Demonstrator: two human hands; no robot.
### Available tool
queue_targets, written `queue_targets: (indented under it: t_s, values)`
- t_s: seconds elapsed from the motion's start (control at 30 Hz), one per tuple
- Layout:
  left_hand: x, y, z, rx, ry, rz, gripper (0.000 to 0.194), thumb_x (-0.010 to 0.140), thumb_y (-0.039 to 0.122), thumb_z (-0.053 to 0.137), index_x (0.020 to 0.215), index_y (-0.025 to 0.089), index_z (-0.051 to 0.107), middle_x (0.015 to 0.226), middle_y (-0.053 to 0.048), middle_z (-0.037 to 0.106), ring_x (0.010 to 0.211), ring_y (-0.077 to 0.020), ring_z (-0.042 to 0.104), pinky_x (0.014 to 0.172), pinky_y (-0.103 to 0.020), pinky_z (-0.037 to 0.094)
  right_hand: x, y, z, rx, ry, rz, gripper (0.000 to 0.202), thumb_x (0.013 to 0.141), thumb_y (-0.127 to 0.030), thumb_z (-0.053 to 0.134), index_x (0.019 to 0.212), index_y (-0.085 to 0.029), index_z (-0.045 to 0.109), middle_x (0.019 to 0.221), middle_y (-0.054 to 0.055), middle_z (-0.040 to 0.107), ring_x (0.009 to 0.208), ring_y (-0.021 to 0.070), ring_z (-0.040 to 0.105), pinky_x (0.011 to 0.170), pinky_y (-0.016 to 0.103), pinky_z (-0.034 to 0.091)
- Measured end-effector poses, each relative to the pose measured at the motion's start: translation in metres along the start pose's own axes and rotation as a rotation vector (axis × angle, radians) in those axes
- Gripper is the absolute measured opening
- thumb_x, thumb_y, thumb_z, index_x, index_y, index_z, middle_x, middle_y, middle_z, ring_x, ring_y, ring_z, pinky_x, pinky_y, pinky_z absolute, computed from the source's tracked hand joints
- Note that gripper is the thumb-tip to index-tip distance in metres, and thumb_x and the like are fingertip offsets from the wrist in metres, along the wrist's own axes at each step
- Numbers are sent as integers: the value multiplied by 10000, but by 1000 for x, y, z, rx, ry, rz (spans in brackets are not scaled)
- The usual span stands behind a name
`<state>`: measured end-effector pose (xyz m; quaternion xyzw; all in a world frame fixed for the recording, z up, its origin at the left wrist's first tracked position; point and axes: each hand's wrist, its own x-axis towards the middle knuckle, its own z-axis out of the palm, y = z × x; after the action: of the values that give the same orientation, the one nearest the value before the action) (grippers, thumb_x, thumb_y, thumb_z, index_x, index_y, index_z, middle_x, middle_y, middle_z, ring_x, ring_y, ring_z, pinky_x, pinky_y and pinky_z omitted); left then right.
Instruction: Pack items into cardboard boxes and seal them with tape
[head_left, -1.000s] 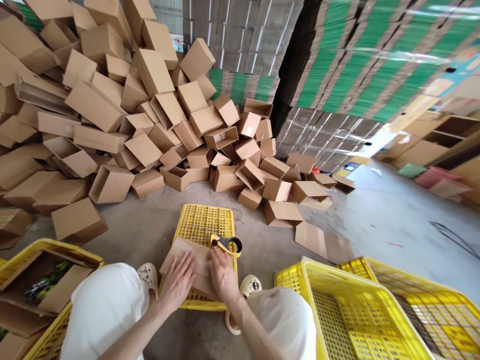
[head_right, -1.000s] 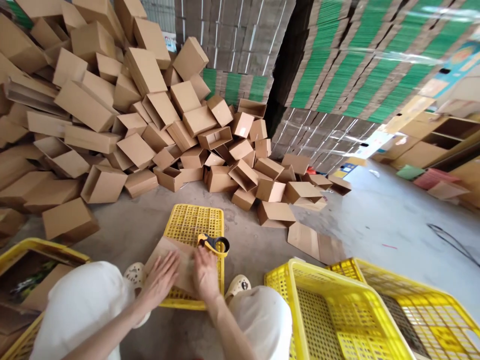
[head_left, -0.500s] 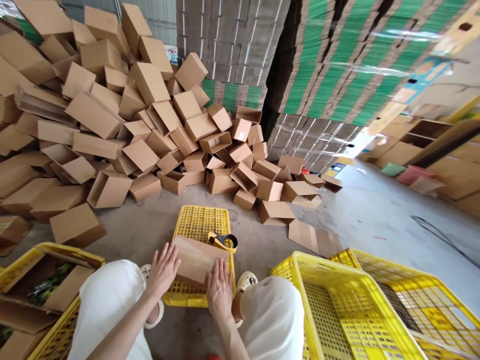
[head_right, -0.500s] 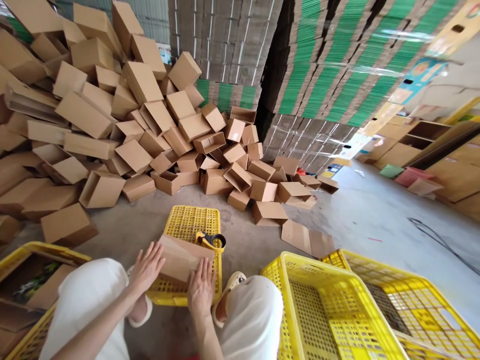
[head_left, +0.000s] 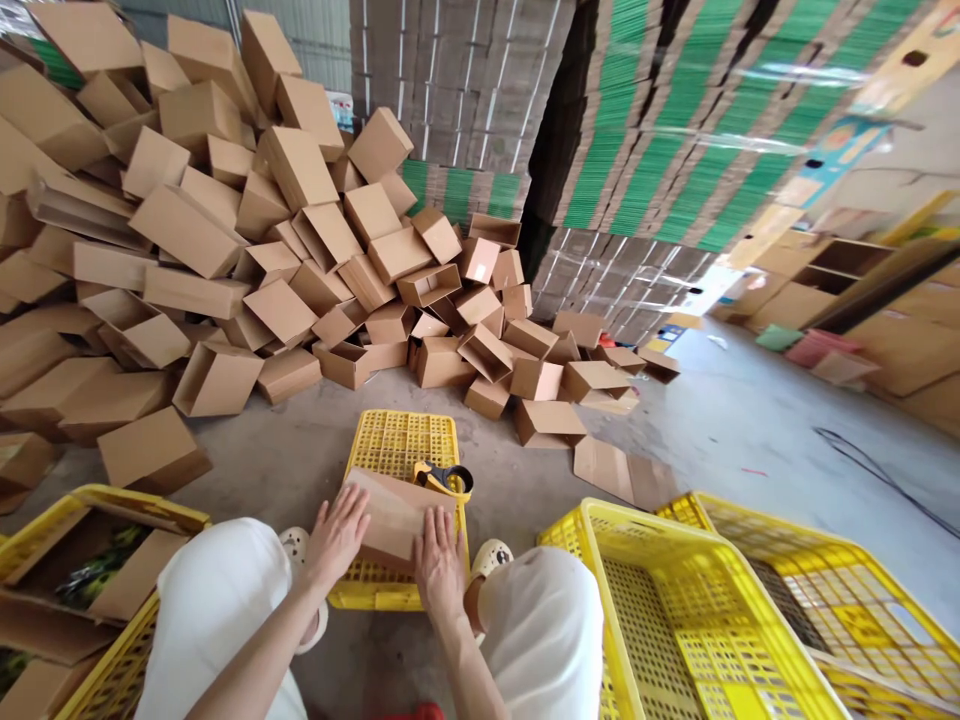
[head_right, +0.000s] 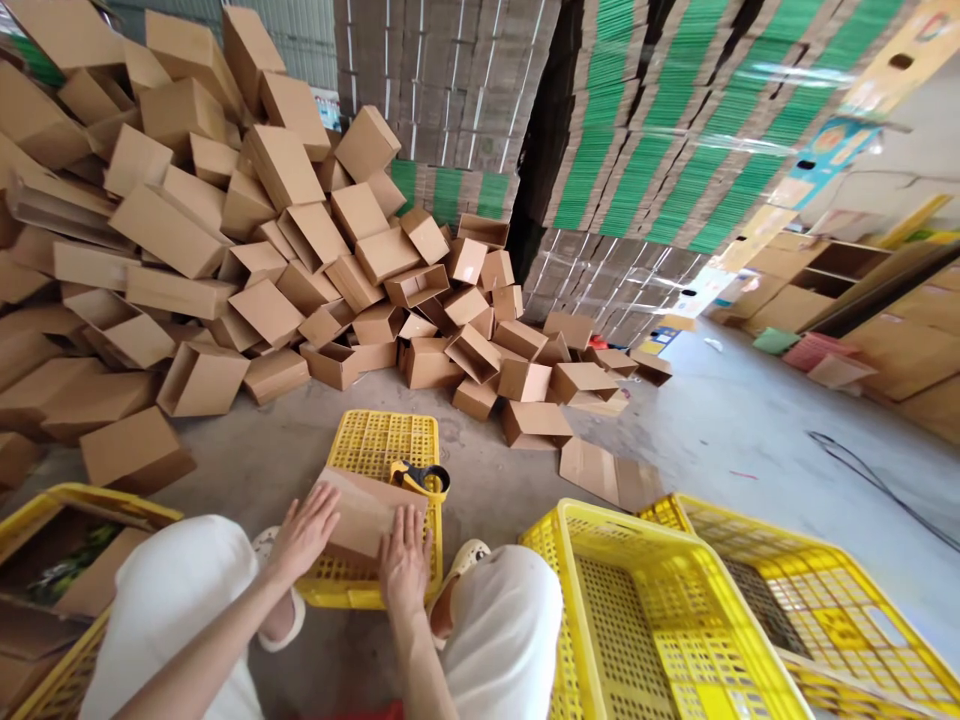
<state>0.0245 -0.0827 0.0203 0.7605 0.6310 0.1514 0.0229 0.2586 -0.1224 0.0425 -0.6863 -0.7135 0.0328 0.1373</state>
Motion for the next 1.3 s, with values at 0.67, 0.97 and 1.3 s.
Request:
queue_targets:
  t_s: [0.67, 0.97, 1.3]
  values:
    - [-27, -5, -9, -47, 36, -3, 508, 1104, 345, 406, 1595, 329, 535, 1679, -72, 483, 1551, -324, 463, 1265, -613, 364, -32, 14, -3, 15, 24, -65, 548, 1118, -329, 358, 1615, -158, 513, 1652, 158, 488, 1555, 324, 454, 1282, 545, 351]
    - [-24, 50, 15, -31, 29, 104, 532, 1067, 206, 406, 1567, 276, 574, 1657, -105, 517, 1550, -304, 468, 1257, -580, 382, -16, -32, 12, 65, -18, -125, 547, 1071, -235, 419, 1600, -152, 531, 1623, 152, 534, 1558, 320, 449, 1281, 524, 350]
    - [-24, -7, -7, 45, 35, -41, 508, 1099, 354, 409, 1586, 328, 548, 1678, -73, 488, 1540, -357, 467, 1243, -652, 366, -24, -1, -4, -30, 51, -50, 501, 1077, -336, 506, 1565, -263, 593, 1648, 163, 506, 1541, 362, 470, 1229, 558, 413]
